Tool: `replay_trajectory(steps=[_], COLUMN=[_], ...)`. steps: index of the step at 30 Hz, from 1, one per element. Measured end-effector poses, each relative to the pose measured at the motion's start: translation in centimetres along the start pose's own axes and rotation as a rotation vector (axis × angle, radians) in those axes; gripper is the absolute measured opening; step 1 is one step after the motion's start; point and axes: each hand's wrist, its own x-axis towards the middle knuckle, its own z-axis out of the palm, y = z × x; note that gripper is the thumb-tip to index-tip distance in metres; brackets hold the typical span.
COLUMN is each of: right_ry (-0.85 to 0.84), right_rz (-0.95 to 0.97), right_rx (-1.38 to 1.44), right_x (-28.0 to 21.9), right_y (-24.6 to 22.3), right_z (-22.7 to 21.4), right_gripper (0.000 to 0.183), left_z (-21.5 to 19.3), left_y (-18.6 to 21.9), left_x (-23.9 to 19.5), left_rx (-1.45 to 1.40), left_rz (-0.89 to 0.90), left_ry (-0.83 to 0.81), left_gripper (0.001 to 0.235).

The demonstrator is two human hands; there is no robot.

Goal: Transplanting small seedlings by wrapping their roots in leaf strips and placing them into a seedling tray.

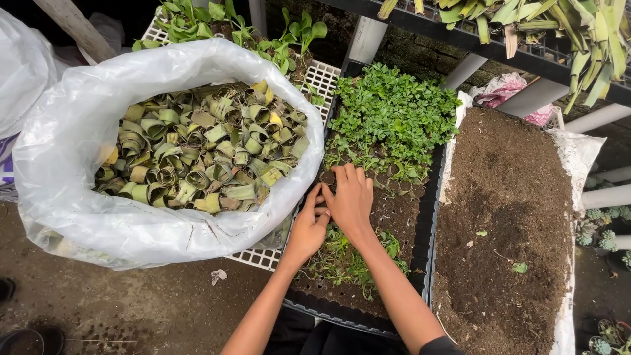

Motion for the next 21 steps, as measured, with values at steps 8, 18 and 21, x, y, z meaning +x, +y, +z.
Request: replay_trajectory(steps=[8, 18, 21], right_ry=[0.06, 0.082, 0.089], right_rz=[0.053, 0.085, 0.09], right_rx=[0.17, 0.122, 0.081], right_x=[-1.0, -1.2, -1.4], right_y=[0.0, 0.6, 0.5], right_z=[0.9, 2.4, 2.4], right_gripper=[0.037, 0.023, 0.024], left_z=[0.1, -0.5, -1.1], left_y=[-0.3, 2.8, 3.5], left_x=[-0.1, -1.9, -2.5], left_rx=[0.017, 0.063, 0.076], left_rz=[0.001, -0.017, -0.009], left_ry=[0.007, 0.024, 0.013], left_gripper=[0.064, 0.062, 0.057])
